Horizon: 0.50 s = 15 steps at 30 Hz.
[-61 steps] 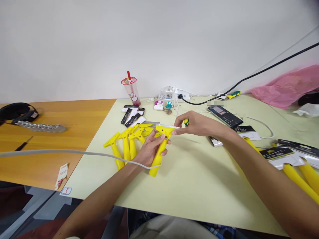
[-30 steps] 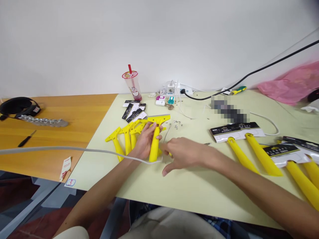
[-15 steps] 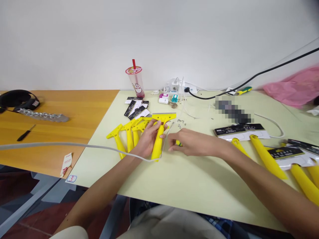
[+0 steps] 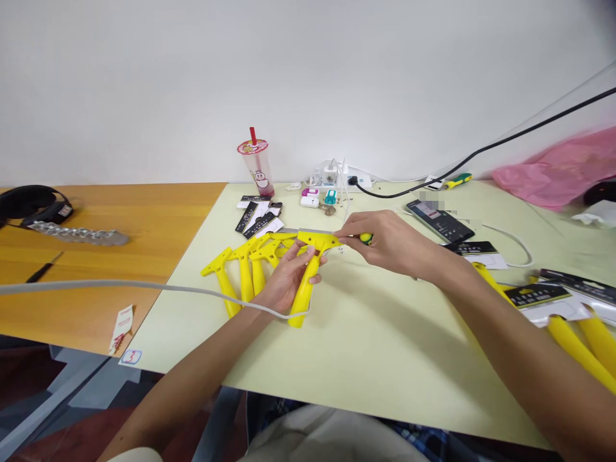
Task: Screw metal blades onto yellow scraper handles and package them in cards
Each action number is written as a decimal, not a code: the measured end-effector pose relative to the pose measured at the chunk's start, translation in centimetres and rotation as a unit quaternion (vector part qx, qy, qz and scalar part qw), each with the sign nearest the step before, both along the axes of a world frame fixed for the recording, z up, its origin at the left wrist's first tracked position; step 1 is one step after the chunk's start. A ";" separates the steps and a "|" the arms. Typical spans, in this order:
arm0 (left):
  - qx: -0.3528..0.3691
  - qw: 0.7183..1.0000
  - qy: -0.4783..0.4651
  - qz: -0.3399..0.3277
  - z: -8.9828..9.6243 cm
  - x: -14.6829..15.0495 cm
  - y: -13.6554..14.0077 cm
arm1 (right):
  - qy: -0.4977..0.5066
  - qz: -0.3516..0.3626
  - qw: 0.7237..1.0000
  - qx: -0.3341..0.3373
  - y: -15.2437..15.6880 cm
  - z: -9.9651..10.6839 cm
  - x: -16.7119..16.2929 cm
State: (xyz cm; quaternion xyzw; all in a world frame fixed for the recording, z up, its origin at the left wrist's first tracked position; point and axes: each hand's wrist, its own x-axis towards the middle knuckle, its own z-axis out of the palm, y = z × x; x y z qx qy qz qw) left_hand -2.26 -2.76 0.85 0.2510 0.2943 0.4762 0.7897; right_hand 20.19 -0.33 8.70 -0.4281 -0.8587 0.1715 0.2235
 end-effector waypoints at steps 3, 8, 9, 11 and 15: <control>-0.001 1.000 0.004 0.003 0.1 0.0 0.0 | -0.010 -0.011 1.000 0.017 0.1 -0.1 0.4; 0.007 1.000 0.019 0.004 0.2 0.1 -0.1 | -0.021 0.013 1.000 0.011 0.1 -0.4 0.5; 0.010 1.000 0.021 0.003 0.2 0.2 -0.1 | -0.024 0.020 0.999 0.013 0.1 -0.4 0.5; 0.018 1.000 0.023 0.001 0.1 0.2 -0.1 | -0.028 0.019 0.999 0.016 0.1 -0.6 0.4; 0.035 0.999 0.022 -0.007 0.0 0.2 -0.3 | 0.001 -0.002 1.000 0.005 0.2 -0.7 0.3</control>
